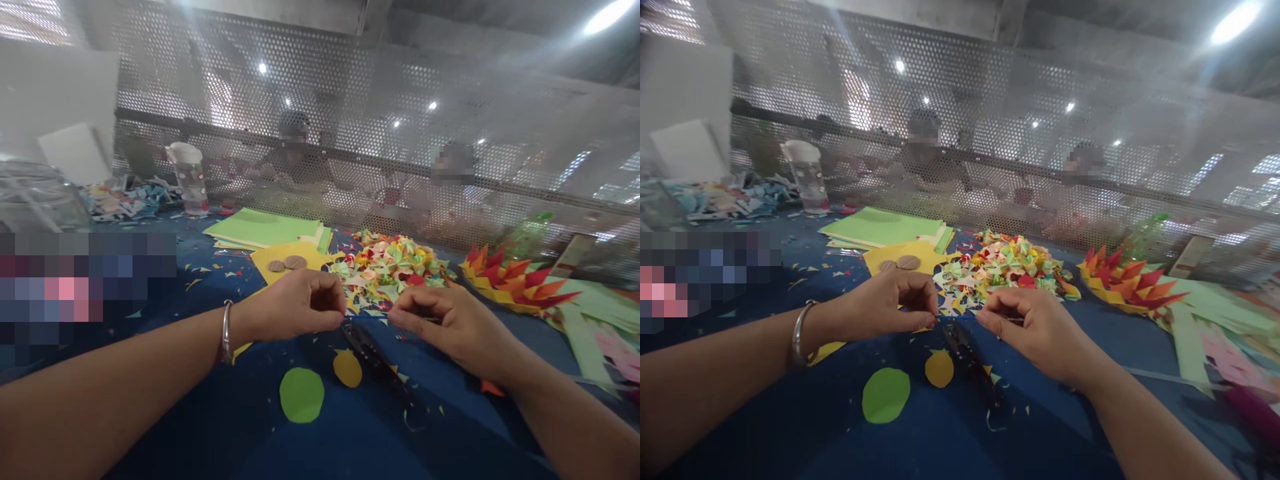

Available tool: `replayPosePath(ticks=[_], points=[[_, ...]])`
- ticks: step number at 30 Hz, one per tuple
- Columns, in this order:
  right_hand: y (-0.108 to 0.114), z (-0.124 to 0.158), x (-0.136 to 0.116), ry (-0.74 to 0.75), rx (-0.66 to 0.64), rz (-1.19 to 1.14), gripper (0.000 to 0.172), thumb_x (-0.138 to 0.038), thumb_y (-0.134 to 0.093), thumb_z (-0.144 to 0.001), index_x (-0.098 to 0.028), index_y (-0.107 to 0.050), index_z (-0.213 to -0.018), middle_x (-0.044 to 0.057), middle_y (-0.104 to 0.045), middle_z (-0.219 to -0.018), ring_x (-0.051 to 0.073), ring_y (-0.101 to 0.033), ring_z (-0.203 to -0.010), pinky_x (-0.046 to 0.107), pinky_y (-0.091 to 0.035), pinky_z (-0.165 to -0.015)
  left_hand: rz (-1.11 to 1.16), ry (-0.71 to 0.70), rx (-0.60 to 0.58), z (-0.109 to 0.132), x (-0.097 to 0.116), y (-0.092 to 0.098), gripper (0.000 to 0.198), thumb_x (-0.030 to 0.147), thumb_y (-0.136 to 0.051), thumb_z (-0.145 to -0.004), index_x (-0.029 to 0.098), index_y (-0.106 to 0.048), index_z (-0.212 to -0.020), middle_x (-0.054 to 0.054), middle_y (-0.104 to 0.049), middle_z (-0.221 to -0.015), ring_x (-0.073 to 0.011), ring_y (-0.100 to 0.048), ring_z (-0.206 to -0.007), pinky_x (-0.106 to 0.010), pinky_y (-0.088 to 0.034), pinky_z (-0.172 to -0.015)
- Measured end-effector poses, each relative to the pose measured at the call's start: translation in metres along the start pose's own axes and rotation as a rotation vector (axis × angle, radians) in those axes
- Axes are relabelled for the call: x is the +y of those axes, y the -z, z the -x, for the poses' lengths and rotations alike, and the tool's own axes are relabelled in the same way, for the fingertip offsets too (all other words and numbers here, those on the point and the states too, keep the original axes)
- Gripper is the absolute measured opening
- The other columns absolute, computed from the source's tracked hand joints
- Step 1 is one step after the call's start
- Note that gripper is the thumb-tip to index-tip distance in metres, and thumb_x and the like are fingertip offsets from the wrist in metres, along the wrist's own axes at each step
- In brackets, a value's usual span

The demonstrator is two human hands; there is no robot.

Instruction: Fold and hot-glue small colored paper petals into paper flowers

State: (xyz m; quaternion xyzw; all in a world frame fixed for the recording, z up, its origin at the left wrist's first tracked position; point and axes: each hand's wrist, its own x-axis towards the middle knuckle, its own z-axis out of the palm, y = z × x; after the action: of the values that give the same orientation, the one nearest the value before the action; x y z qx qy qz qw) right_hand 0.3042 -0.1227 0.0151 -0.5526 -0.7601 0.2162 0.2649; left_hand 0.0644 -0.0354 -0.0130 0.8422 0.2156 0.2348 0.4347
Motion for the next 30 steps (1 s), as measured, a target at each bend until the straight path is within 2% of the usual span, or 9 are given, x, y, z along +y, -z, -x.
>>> replayPosePath(ticks=[8,17,22,25,30], points=[[0.0029,0.0008,0.0005,-0.013,-0.011,0.024,0.037,-0.049,-0.052,-0.092,-0.02,-0.06,-0.071,-0.001,-0.051,-0.063,0.013,-0.045,-0.057,0.026,-0.037,-0.052,0.039,0.018,0.02,0.0007,0.0048,0.0002,0.007,0.015,-0.06,-0.074,0.018,-0.056,-0.079,0.001,-0.065,-0.072,-0.0132,-0.063,-0.067,-0.025,-0.047,-0.063],[0.009,0.0035,0.0028,-0.017,0.03,0.013,0.037,-0.05,-0.053,-0.091,-0.02,-0.059,-0.071,-0.002,-0.049,-0.063,0.013,-0.042,-0.057,0.026,-0.035,-0.052,0.319,0.056,0.054,-0.001,0.0039,0.006,0.011,0.009,-0.061,-0.068,0.018,-0.057,-0.074,0.002,-0.065,-0.064,-0.0126,-0.064,-0.064,-0.026,-0.05,-0.065],[0.0077,0.0023,0.0048,-0.009,0.029,0.004,0.036,-0.049,-0.054,-0.092,-0.02,-0.058,-0.071,-0.003,-0.047,-0.062,0.012,-0.041,-0.057,0.025,-0.034,-0.051,0.404,0.082,0.058,-0.0016,0.0048,0.0045,0.007,0.015,-0.064,-0.073,0.016,-0.057,-0.074,0.001,-0.065,-0.063,-0.0131,-0.065,-0.062,-0.026,-0.052,-0.064],[0.0081,0.0009,0.0051,0.012,0.044,0.023,0.035,-0.048,-0.053,-0.092,-0.02,-0.057,-0.07,-0.004,-0.046,-0.062,0.012,-0.04,-0.057,0.024,-0.034,-0.051,0.443,0.091,0.047,-0.0015,0.0044,0.0048,0.011,0.021,-0.067,-0.077,0.016,-0.057,-0.076,0.0,-0.066,-0.065,-0.0129,-0.065,-0.062,-0.026,-0.052,-0.063],[0.0085,0.0006,0.0064,0.001,0.044,0.028,0.036,-0.048,-0.053,-0.092,-0.02,-0.059,-0.071,-0.003,-0.046,-0.061,0.012,-0.04,-0.056,0.025,-0.034,-0.05,0.449,0.093,0.012,-0.002,-0.0001,0.009,0.012,0.021,-0.07,-0.078,0.015,-0.059,-0.08,-0.001,-0.068,-0.069,-0.0129,-0.065,-0.065,-0.027,-0.052,-0.067]])
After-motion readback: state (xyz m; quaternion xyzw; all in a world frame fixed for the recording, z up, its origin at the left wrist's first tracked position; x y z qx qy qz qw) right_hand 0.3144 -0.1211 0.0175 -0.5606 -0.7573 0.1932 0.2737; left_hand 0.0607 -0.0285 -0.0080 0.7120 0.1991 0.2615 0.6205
